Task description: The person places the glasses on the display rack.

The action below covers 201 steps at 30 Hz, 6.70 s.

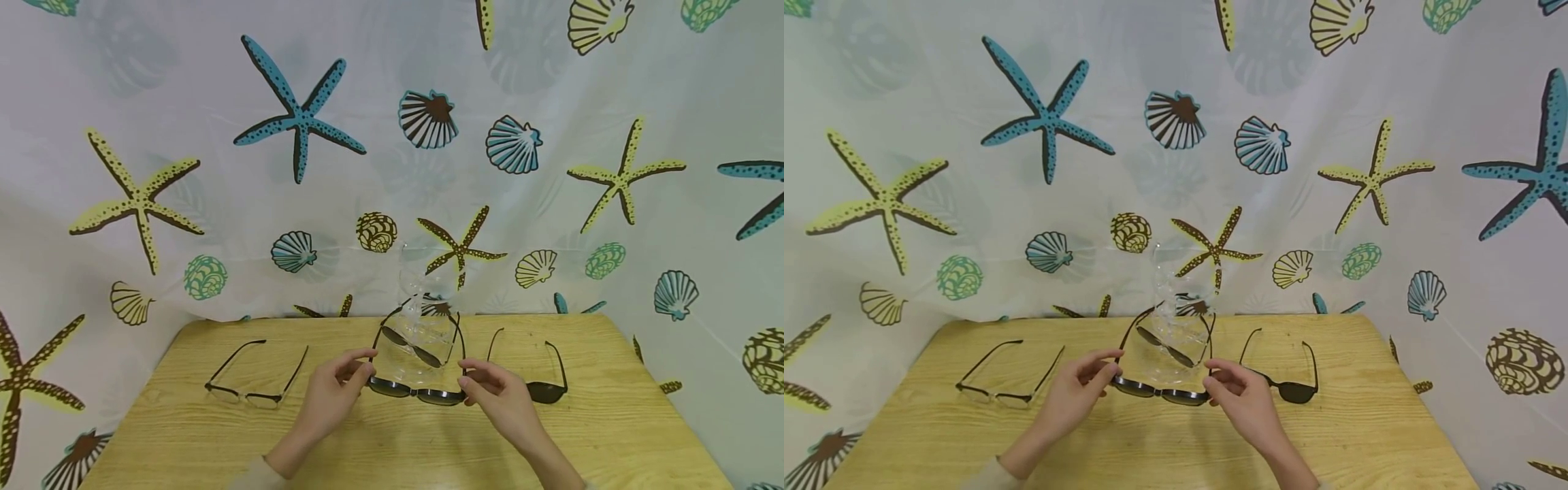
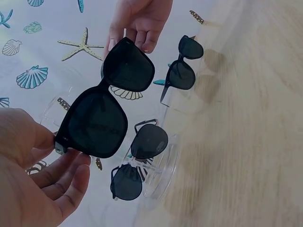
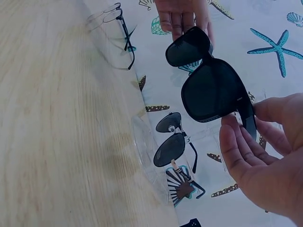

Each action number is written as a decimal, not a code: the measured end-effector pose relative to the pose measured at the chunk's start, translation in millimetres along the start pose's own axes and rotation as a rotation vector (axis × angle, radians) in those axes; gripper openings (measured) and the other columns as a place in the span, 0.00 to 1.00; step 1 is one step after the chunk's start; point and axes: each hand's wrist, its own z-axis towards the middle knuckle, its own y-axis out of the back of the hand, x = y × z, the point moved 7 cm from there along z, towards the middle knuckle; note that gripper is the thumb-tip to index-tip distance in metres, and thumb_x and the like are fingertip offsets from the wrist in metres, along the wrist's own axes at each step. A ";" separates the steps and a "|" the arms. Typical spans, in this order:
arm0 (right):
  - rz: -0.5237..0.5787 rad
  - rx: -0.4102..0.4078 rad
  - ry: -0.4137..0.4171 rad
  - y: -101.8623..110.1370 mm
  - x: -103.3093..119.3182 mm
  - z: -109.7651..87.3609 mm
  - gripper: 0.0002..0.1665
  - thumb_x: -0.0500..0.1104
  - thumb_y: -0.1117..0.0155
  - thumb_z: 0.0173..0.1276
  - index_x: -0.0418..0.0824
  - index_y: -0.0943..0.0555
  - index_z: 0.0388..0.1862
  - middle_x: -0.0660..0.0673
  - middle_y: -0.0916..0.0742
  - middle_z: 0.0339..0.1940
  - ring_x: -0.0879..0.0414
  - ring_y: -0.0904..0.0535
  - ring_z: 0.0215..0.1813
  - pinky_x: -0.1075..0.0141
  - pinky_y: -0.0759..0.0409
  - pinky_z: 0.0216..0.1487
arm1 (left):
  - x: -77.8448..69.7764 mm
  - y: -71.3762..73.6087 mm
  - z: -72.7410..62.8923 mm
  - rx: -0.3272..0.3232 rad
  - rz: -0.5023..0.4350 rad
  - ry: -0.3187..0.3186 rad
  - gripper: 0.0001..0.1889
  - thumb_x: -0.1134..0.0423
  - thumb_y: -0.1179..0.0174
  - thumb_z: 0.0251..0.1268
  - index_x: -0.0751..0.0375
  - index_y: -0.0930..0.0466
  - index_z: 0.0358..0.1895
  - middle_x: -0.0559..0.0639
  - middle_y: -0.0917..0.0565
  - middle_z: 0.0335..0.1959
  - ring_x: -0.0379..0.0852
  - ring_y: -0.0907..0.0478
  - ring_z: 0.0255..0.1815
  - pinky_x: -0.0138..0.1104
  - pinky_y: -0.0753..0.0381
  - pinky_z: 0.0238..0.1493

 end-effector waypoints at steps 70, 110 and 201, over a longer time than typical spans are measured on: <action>0.084 -0.217 0.055 -5.4 3.3 83.9 0.23 0.39 0.34 0.79 0.37 0.19 0.70 0.31 0.11 0.53 0.53 0.11 0.43 0.63 0.10 0.47 | 1.8 -11.3 122.0 -0.058 0.103 -0.105 0.19 0.65 0.40 0.79 0.64 0.18 0.68 0.65 0.13 0.60 0.62 0.16 0.62 0.56 0.18 0.63; 0.050 -0.225 0.024 -9.0 -9.5 92.4 0.23 0.38 0.36 0.79 0.38 0.20 0.71 0.29 0.12 0.56 0.55 0.11 0.41 0.65 0.11 0.45 | 15.2 -15.8 130.7 -0.039 0.130 -0.050 0.19 0.63 0.41 0.80 0.61 0.18 0.69 0.64 0.12 0.57 0.62 0.14 0.59 0.55 0.17 0.61; -0.161 -0.408 -0.020 120.6 -35.7 -0.7 0.27 0.52 0.40 0.83 0.39 0.22 0.73 0.32 0.14 0.62 0.70 0.15 0.43 0.69 0.13 0.46 | -7.3 -140.4 22.3 0.236 -0.104 -0.113 0.20 0.61 0.38 0.78 0.63 0.20 0.67 0.63 0.14 0.58 0.61 0.15 0.59 0.44 0.14 0.58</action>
